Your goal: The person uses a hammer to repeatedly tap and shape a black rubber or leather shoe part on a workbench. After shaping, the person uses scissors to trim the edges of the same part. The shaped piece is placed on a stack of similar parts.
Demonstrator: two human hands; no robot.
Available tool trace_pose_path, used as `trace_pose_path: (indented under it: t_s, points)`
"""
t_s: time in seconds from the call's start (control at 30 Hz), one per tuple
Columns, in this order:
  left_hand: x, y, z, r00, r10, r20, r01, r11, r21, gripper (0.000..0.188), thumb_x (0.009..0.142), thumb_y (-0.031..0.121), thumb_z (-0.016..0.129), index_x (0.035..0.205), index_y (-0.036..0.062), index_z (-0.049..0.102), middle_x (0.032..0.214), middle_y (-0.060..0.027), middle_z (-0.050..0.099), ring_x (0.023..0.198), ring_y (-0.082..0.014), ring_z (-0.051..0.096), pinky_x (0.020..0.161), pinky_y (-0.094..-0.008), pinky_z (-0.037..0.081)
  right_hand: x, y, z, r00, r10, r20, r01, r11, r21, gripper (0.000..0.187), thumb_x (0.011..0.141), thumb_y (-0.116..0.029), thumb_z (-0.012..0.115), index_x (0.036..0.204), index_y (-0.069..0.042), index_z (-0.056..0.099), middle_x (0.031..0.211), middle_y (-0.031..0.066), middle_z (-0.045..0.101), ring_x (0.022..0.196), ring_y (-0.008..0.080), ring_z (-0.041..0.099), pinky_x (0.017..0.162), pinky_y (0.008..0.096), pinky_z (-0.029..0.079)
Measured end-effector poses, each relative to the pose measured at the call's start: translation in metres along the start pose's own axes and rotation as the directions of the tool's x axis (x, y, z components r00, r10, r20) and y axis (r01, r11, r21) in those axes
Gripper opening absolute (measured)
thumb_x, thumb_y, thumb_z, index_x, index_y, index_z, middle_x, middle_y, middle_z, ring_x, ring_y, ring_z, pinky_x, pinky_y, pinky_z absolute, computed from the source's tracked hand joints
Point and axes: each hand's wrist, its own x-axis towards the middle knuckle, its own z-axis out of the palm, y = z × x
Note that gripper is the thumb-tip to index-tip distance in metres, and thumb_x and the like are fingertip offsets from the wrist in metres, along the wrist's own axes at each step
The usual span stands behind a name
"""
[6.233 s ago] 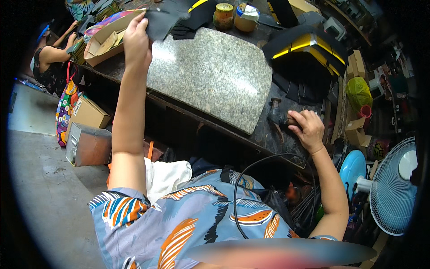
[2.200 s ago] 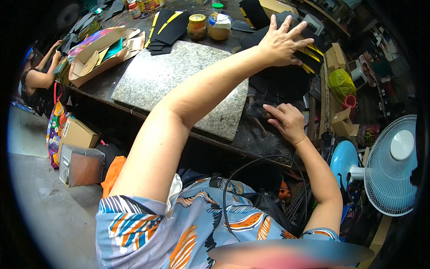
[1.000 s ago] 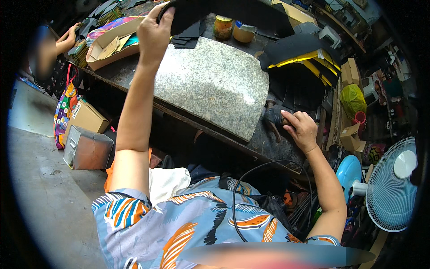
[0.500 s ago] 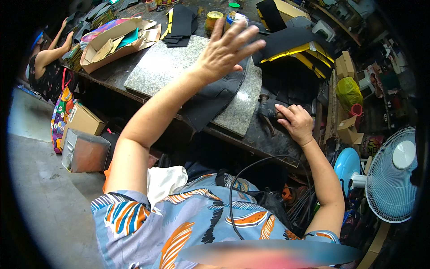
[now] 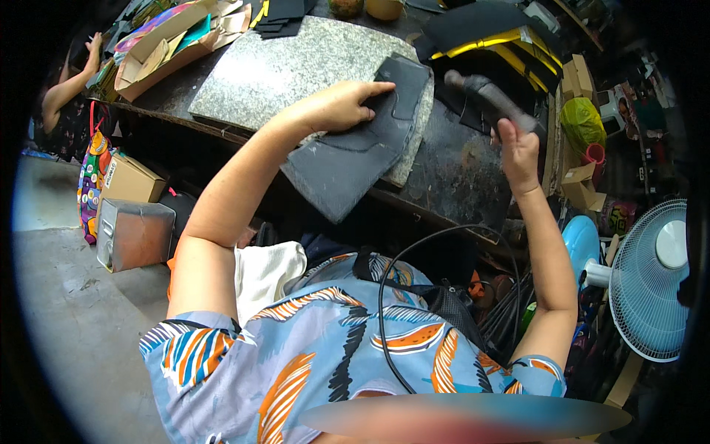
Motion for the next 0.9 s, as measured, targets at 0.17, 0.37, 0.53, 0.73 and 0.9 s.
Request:
trace_pose_path:
  t_s: [0.17, 0.37, 0.53, 0.73, 0.9]
  points:
    - [-0.002, -0.003, -0.001, 0.998, -0.002, -0.070, 0.004, 1.000, 0.019, 0.068, 0.085, 0.006, 0.066, 0.147, 0.0108, 0.040, 0.135, -0.0226, 0.055, 0.121, -0.0328, 0.057, 0.105, -0.0388, 0.043, 0.000, -0.020, 0.023, 0.883, -0.386, 0.268, 0.438, 0.882, -0.173, 0.038, 0.094, -0.045, 0.059, 0.109, -0.012, 0.069, 0.083, 0.0089, 0.071, 0.070, 0.0260, 0.068, 0.061, 0.0321, 0.053]
    - [-0.005, -0.004, -0.012, 0.991, -0.121, 0.063, 0.125, 0.990, -0.067, 0.066, 0.084, 0.008, 0.068, 0.145, 0.0102, 0.043, 0.136, -0.0205, 0.054, 0.126, -0.0343, 0.052, 0.110, -0.0413, 0.039, 0.030, -0.021, 0.028, 0.961, -0.163, 0.223, 0.252, 0.849, -0.464, 0.034, 0.097, -0.050, 0.049, 0.116, -0.026, 0.065, 0.085, 0.0067, 0.072, 0.075, 0.0266, 0.071, 0.060, 0.0366, 0.056]
    - [-0.019, -0.008, -0.018, 0.989, -0.077, 0.127, 0.082, 0.996, -0.031, 0.067, 0.081, 0.005, 0.068, 0.144, 0.0118, 0.045, 0.140, -0.0169, 0.052, 0.129, -0.0326, 0.050, 0.111, -0.0418, 0.037, 0.036, -0.016, 0.028, 0.999, -0.050, -0.001, 0.049, 0.986, -0.159, 0.033, 0.098, -0.048, 0.049, 0.119, -0.027, 0.064, 0.081, 0.0061, 0.072, 0.076, 0.0276, 0.071, 0.063, 0.0380, 0.057]
    - [-0.028, -0.004, -0.019, 0.992, -0.068, 0.105, 0.078, 0.992, -0.096, 0.066, 0.081, 0.004, 0.068, 0.143, 0.0082, 0.045, 0.131, -0.0202, 0.058, 0.120, -0.0312, 0.056, 0.106, -0.0405, 0.040, 0.030, -0.006, 0.029, 0.977, -0.102, 0.190, 0.174, 0.893, -0.415, 0.038, 0.098, -0.052, 0.047, 0.119, -0.027, 0.066, 0.083, 0.0065, 0.073, 0.075, 0.0257, 0.071, 0.066, 0.0361, 0.056]
    - [-0.017, -0.004, -0.021, 0.994, -0.062, 0.093, 0.071, 0.992, -0.100, 0.068, 0.079, -0.001, 0.066, 0.143, 0.0079, 0.045, 0.134, -0.0189, 0.056, 0.126, -0.0290, 0.051, 0.109, -0.0378, 0.036, 0.027, -0.027, 0.024, 0.980, -0.197, 0.021, 0.198, 0.966, -0.166, 0.040, 0.097, -0.054, 0.048, 0.116, -0.025, 0.068, 0.080, 0.0054, 0.072, 0.071, 0.0244, 0.071, 0.063, 0.0339, 0.056]
